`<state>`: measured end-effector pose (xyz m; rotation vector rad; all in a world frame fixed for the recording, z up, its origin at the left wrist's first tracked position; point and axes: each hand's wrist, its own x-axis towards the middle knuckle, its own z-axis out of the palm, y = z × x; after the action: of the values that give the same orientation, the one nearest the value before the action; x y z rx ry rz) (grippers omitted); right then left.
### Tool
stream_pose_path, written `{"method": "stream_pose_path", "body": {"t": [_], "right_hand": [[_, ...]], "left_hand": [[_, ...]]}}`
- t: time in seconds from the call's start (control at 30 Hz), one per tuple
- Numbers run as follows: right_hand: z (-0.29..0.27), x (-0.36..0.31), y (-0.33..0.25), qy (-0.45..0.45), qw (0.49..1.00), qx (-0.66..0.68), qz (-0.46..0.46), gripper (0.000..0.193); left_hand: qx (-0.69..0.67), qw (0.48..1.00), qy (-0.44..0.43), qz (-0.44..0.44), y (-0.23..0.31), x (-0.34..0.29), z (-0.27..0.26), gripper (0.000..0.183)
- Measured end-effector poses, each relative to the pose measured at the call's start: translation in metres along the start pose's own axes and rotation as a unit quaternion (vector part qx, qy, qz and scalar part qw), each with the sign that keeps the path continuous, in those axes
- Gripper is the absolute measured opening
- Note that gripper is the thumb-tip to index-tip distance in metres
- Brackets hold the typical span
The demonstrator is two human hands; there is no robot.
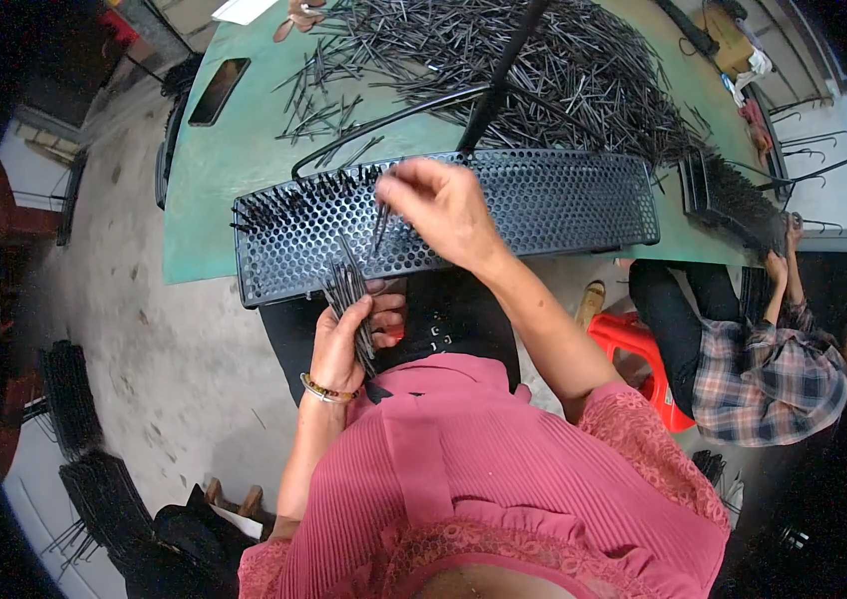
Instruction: Inserting small metal pins into the holes of a perforated metal plate at a workbench.
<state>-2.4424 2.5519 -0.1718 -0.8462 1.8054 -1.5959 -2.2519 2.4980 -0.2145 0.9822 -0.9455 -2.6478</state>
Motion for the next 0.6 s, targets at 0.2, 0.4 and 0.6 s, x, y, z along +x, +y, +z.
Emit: {"method": "stream_pose_path", "body": {"t": [0.2,0.4,0.6], "right_hand": [[0.009,0.026,0.004,0.153,0.959,-0.122,-0.203,0.014],[0.019,0.030,0.012,0.174,0.930,-0.182,-0.267,0.012],[0.023,0.031,0.008,0.195,0.922,-0.179,-0.282,0.010]], "left_hand": [[-0.003,1.000,0.011,-0.020,-0.003,0.002,0.005,0.025],[-0.001,0.999,0.037,-0.016,-0.002,-0.001,0.003,0.026],[0.018,0.999,0.033,-0.013,0.000,-0.002,0.000,0.026]]}}
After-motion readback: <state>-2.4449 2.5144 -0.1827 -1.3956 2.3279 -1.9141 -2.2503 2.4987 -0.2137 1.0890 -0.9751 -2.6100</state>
